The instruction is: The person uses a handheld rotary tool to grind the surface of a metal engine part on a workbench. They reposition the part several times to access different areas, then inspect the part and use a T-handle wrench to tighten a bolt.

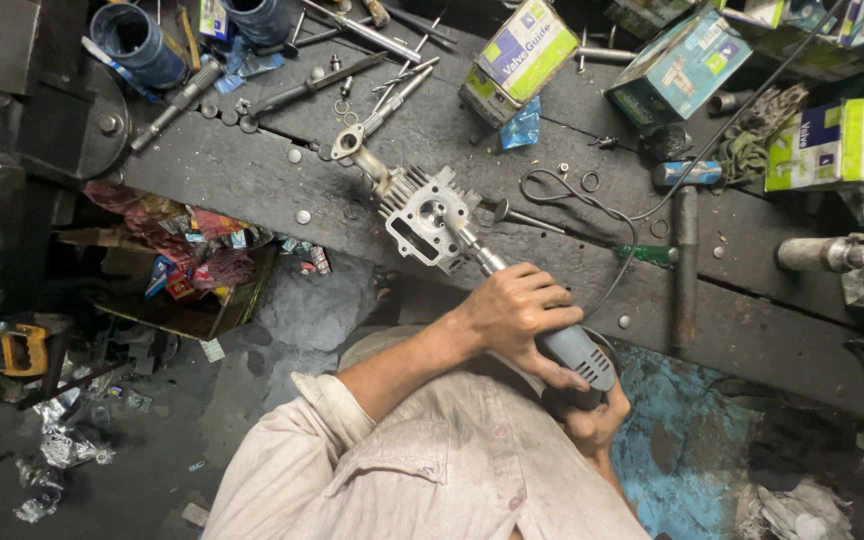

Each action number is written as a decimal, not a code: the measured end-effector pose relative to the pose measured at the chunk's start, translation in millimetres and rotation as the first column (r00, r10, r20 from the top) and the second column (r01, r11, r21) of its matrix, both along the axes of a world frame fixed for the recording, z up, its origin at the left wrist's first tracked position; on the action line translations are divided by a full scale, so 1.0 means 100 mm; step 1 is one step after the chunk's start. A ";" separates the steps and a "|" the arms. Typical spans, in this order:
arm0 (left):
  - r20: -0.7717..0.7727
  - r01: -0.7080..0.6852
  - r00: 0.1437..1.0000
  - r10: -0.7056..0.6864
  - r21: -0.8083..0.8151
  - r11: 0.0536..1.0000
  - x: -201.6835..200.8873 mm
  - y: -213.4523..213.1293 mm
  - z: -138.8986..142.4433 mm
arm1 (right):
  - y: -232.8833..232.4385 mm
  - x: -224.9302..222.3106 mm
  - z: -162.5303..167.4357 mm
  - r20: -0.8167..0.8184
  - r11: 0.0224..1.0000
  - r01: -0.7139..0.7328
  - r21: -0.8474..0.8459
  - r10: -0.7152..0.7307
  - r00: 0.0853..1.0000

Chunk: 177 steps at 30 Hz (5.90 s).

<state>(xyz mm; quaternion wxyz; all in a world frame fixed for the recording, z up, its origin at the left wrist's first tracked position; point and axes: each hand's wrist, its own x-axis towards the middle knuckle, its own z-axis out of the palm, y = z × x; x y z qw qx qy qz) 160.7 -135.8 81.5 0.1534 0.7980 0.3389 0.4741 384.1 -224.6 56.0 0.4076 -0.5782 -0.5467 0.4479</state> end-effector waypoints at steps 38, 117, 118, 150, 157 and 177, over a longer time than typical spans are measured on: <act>-0.004 -0.063 0.998 0.063 0.001 0.998 -0.14 -0.17 0.06 | -0.02 0.19 -0.39 0.013 0.991 -0.129 0.037 0.128 0.992; 0.012 0.027 1.000 -0.028 0.083 0.996 -0.20 0.13 -0.03 | 0.07 -0.12 -0.26 0.084 0.998 0.010 0.065 -0.015 0.996; 0.013 0.023 1.000 -0.024 0.082 0.996 -0.20 0.13 -0.04 | 0.07 -0.12 -0.27 0.076 0.997 0.003 0.071 -0.009 0.997; 0.040 -0.017 0.999 0.017 -0.010 1.000 -0.04 -0.19 0.03 | -0.11 0.11 -0.14 -0.068 0.998 -0.050 0.045 0.053 0.996; 0.033 -0.028 0.999 0.028 0.021 0.999 0.04 -0.05 -0.02 | 0.00 0.17 -0.22 0.001 0.996 0.061 -0.063 -0.061 0.998; -0.094 -0.460 0.888 0.450 -0.179 0.870 -1.25 0.32 0.07 | 0.16 0.60 -0.45 -0.064 0.989 -0.117 -0.095 0.111 0.992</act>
